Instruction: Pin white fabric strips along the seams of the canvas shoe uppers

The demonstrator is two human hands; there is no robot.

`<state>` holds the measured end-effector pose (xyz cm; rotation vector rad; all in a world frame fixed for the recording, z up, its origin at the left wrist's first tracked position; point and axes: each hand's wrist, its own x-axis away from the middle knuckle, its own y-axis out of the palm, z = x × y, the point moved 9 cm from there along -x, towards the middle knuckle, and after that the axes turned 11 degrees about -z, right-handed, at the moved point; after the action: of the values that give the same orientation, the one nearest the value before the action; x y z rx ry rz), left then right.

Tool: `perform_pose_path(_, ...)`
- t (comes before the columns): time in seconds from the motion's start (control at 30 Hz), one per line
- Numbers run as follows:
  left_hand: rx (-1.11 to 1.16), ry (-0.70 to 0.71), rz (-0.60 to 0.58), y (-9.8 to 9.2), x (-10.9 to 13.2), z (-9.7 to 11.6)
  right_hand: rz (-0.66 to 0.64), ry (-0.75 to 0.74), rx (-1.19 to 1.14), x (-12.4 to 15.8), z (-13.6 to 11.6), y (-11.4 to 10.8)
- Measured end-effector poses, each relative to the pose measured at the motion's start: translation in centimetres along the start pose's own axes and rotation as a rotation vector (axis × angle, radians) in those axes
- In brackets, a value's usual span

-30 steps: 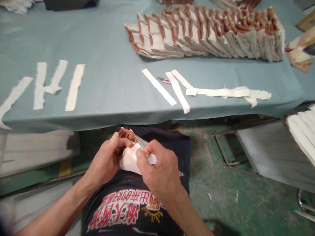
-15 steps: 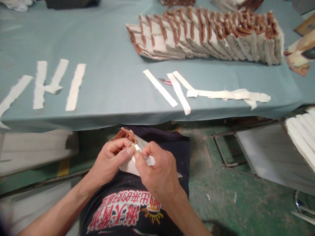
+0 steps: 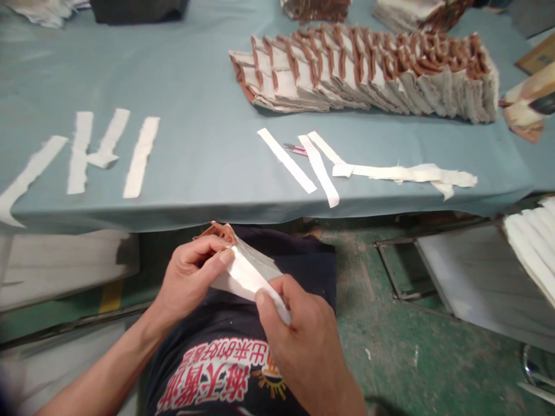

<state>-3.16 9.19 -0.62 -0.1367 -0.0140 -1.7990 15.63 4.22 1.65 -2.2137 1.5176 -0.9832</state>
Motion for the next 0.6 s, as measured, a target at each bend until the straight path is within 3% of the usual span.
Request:
perform_pose_path(0.23, -0.032, 0.061, -0.024, 0.3, -1.0, 0.6, 0.004, -0.033, -0.201, 1.4, 1.8, 0.4)
perform_pose_path(0.47, 0.025, -0.07, 0.034, -0.4, -1.5, -0.8, 0.324, -0.383, 0.216, 2.8, 0.4, -1.3)
perform_pose_path(0.53, 0.044, -0.069, 0.041, -0.6, -1.5, -0.8, 0.301, -0.345, 0.179, 2.6, 1.3, -1.1)
perform_pose_path(0.6, 0.054, -0.053, 0.039, -0.8, -1.5, -0.6, 0.143, -0.214, 0.01, 1.9, 3.4, 0.2)
